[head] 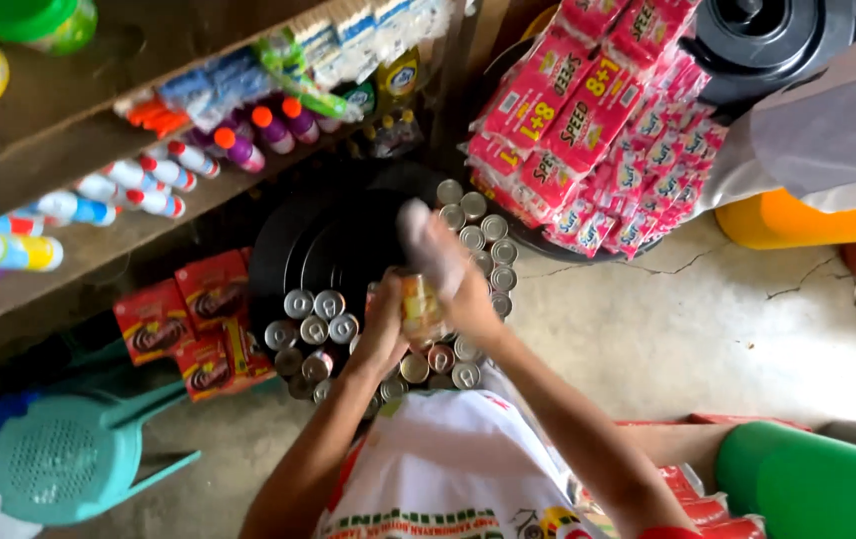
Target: Wiping canned goods with a cloth and organizing them on shelves in a store.
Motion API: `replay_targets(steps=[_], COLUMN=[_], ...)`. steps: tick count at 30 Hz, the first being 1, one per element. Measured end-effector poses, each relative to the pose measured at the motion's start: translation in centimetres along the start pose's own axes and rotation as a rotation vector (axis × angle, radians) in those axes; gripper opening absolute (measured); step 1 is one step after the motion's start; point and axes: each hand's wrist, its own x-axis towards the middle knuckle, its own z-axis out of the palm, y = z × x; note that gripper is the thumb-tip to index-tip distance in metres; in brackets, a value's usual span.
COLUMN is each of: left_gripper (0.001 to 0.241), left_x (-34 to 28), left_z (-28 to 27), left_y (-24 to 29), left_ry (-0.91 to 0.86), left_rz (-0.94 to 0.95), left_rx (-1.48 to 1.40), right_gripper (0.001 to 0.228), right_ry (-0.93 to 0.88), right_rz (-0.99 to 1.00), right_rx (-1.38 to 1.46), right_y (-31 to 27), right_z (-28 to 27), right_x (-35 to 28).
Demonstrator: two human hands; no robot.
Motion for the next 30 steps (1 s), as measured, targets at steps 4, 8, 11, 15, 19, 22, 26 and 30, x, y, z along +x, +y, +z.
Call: replay_targets(steps=[4,8,11,15,19,22,26,30], left_gripper=[0.048,0.050,0.050,0.045,0.050,0.047,0.048,0.041], left_x=[-0.6,0.1,-0.4,1.1,-0.2,-1.5,0.4,1.0], left_z=[3.7,5.6,6.6,0.7,1.2,5.4,2.7,0.3], left_y=[3.0,4.5,4.8,2.4,1.7,3.4,1.5,-0.4], left_ry=[0.014,0.008,-0.003,-0.255,-0.413,0.094,0.143,0.222], left_rz=[0.028,0.193,0.268,0.133,0.092,-0.014,0.003,0.137], left_rx=[0.024,0.101,0.328,0.006,-0.165,-0.148,-0.041,0.338], right_gripper=[0.057,0.059,0.046,0.053,0.058,0.063,0.053,0.054], right_ry=[0.283,0.126,0.242,0.068,-0.074,0.339,0.023,0.082], right_rz=[0.353,-0.130,0.292,-0.255,-0.386,0.255,-0.288,-0.151], right_rx=[0.351,-0.128,0.249,-0.271,-0.353,0.123,-0.389,-0.310], right_y=[-2.9,-2.0,-0.8,-4.0,-2.4,-2.3,-2.8,-2.6], right_z=[-0.2,-0.6,0.1,-0.7,0.0,0.5,-0.1,-1.0], right_x=[0.8,-1.3,-1.0,-1.6,-1.6,-1.9,-3.6,-1.4])
